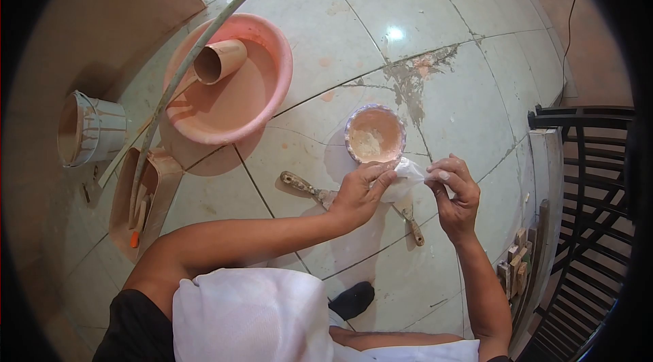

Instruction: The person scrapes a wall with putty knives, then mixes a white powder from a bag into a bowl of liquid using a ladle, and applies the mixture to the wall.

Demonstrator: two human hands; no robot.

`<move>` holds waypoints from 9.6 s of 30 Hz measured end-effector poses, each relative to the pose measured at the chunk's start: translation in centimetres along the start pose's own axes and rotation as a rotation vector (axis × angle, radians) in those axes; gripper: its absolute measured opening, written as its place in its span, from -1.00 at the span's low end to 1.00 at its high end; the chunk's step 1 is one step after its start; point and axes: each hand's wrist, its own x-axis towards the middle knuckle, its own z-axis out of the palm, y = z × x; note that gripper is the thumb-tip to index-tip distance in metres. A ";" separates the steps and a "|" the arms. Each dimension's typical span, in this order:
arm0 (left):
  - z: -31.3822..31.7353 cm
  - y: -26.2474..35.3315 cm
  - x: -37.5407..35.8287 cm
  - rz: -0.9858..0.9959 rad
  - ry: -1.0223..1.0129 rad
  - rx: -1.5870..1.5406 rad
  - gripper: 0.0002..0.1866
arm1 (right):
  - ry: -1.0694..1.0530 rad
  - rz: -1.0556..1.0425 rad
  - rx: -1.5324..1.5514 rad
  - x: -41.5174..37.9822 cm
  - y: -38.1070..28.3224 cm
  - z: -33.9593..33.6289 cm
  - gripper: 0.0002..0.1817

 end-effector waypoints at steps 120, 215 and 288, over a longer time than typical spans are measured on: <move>-42.3 23.8 -6.0 -0.149 0.400 1.357 -0.78 | 0.501 0.722 -0.661 -21.6 23.0 -23.2 -0.51; -15.5 2.5 -7.5 -0.015 0.294 0.610 -0.76 | 0.258 0.174 -1.094 -13.2 11.8 -17.2 -0.66; -15.6 0.1 -8.5 -0.064 0.364 0.491 -0.76 | 0.224 0.141 -1.082 -13.7 11.9 -16.7 -0.71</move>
